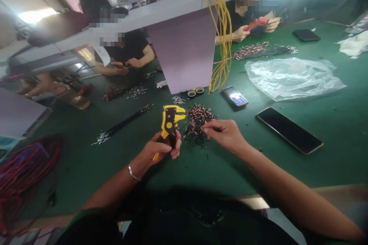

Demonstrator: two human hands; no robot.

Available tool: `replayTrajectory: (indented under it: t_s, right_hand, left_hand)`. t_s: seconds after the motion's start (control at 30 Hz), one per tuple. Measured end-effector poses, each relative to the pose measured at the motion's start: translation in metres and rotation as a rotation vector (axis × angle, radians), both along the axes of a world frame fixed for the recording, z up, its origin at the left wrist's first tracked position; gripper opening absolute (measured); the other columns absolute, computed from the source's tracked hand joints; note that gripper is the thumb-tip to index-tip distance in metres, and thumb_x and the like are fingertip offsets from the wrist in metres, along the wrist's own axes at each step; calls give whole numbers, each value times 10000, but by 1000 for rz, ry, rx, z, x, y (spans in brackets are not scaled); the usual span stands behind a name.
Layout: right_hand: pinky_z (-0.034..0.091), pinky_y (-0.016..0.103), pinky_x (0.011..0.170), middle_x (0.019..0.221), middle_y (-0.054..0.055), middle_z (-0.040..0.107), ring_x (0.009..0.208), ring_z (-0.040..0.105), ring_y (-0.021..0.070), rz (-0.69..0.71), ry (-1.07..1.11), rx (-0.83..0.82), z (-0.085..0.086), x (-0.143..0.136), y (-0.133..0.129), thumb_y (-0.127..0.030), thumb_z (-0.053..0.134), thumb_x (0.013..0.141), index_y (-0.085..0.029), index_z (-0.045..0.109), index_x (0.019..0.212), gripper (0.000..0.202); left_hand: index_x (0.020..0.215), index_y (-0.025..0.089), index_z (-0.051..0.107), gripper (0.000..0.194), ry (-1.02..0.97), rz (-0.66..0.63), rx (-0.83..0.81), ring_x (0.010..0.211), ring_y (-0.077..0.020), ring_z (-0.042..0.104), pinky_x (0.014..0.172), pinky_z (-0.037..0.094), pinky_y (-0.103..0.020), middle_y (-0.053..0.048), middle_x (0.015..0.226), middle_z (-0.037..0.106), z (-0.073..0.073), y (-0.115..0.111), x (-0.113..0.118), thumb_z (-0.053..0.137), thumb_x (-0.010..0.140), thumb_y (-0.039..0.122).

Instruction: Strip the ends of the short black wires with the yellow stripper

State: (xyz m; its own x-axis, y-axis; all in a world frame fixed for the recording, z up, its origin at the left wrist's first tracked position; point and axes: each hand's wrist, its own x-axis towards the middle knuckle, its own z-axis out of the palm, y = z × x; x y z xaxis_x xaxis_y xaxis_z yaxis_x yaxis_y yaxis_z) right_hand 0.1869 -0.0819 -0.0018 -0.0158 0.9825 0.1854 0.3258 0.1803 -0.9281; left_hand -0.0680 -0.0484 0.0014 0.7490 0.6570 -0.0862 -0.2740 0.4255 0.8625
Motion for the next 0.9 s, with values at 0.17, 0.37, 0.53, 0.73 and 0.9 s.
replayTrajectory:
  t_s: [0.17,0.37,0.53,0.73,0.9]
  right_hand:
    - [486,287,572,684,31,743,566,634,149,92,-121,154,1,-8,-10,-279,568,808,-210,781,748,232]
    - [506,279,594,715,55,750,604,668,159,201,-244,306,0,-20,-20,-194,506,844,-191,768,797,265]
    - [483,280,556,659,70,717,556,632,154,248,-318,374,-4,-26,-21,-171,484,868,-165,756,810,278]
    - [500,267,546,666,55,725,552,649,151,245,-302,497,-8,-27,-21,-130,506,873,-161,744,832,243]
    - [539,270,592,715,71,754,611,699,165,255,-324,561,-13,-26,-21,-113,491,891,-151,743,832,261]
  left_hand:
    - [1041,128,603,414,37,212,101,692,-170,595,659,501,-363,-67,871,628,4,1,7,736,649,151]
    - [1045,137,580,406,165,261,189,698,-155,619,684,522,-349,-29,853,605,0,-10,16,786,698,168]
    - [1006,146,557,332,256,262,294,671,-136,599,659,524,-329,-12,818,583,-2,-15,16,756,753,227]
    - [968,152,538,286,320,269,379,610,-110,571,610,515,-301,16,759,563,-4,-15,16,718,752,209]
    - [953,156,531,283,356,260,397,595,-103,563,589,512,-291,16,758,562,-3,-15,17,704,733,195]
